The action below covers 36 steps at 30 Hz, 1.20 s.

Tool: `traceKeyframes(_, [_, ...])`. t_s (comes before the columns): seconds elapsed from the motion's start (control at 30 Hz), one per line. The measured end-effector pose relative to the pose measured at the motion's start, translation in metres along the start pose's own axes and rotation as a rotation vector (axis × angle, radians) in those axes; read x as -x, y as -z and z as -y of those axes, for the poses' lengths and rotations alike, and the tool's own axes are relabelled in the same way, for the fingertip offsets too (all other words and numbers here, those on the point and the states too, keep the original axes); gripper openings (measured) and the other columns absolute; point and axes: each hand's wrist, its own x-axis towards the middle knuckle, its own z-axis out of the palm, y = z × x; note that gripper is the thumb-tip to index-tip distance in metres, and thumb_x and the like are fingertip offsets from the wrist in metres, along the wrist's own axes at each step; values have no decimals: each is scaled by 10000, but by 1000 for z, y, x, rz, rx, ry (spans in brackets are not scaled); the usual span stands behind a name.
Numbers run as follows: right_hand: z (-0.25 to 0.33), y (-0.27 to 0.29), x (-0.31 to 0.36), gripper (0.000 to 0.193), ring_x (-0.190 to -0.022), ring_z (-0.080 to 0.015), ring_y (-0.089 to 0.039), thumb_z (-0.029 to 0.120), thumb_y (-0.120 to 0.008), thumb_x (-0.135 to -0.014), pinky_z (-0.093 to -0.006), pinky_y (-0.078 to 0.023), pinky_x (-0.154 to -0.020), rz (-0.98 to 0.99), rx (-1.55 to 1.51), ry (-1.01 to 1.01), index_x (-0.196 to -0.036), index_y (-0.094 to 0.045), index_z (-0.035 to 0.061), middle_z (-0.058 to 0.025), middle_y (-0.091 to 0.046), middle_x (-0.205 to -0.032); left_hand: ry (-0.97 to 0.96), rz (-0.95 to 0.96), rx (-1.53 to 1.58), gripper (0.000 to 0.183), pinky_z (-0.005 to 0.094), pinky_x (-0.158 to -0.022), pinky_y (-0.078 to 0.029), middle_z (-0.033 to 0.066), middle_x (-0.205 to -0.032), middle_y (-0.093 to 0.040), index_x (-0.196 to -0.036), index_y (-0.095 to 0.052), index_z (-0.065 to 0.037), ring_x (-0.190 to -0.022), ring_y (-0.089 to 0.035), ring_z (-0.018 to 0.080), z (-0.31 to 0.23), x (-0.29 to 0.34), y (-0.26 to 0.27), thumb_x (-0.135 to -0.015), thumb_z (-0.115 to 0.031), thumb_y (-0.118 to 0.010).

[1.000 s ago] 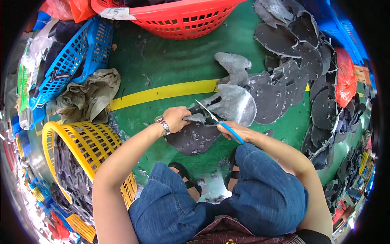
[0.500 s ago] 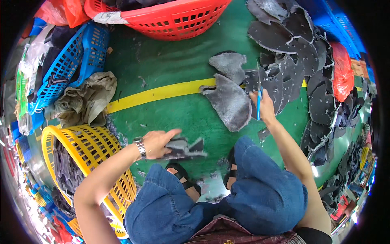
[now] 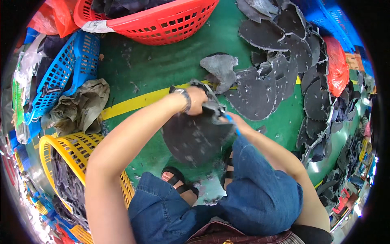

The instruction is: Trim excess foam and fabric material from shoe components using scissors.

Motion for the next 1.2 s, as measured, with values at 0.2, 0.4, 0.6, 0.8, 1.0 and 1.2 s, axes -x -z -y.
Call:
traceKeyframes(0.2, [8, 47, 45, 715, -674, -109, -430, 715, -361, -737, -242, -362, -593, 77, 205, -251, -887, -508, 32, -12, -438, -712, 2, -249, -70, 267, 385, -845, -418, 164, -1173, -432, -883, -645, -105, -1031, -476, 315, 35, -74, -36, -631, -142, -564])
traceKeyframes(0.4, [15, 23, 25, 684, -624, -104, -444, 706, -386, -734, -241, -363, -550, 182, 186, -268, -876, -526, 52, -12, -452, -683, 60, -213, -26, 238, 419, -701, -447, 107, -848, -571, -842, -584, -83, -838, -552, 310, 28, -14, -42, -622, -147, -649])
traceKeyframes(0.6, [26, -12, 19, 635, -628, -109, -442, 640, -354, -799, -243, -381, -584, 345, 103, -218, -913, -517, 37, -20, -443, -677, 83, -340, 113, 263, 422, -650, -445, 104, -846, -520, -875, -560, -83, -752, -545, 325, 30, 40, -64, -627, -120, -642])
traceKeyframes(0.8, [17, -36, 15, 651, -610, -208, -524, 644, -382, -780, -315, -414, -564, 233, 296, -86, -890, -520, 17, -83, -502, -654, 142, -369, 106, 249, 439, -626, -440, 118, -834, -476, -857, -523, -76, -732, -533, 341, 10, 66, -64, -618, -55, -589])
traceKeyframes(1.0, [37, -52, 42, 542, -684, -397, -542, 551, -435, -796, -454, -398, -598, 68, 573, 5, -868, -522, 20, -206, -558, -697, 150, -408, 121, 219, 428, -635, -460, 131, -850, -486, -815, -501, -52, -752, -548, 332, -3, 85, -69, -607, -11, -555])
traceKeyframes(1.2, [28, -49, 58, 518, -679, -395, -546, 541, -498, -765, -468, -400, -615, 32, 615, 51, -772, -532, 24, -199, -552, -665, 64, -395, 149, 230, 416, -612, -456, 125, -822, -468, -800, -492, -54, -751, -536, 319, -12, 104, -80, -583, -8, -552])
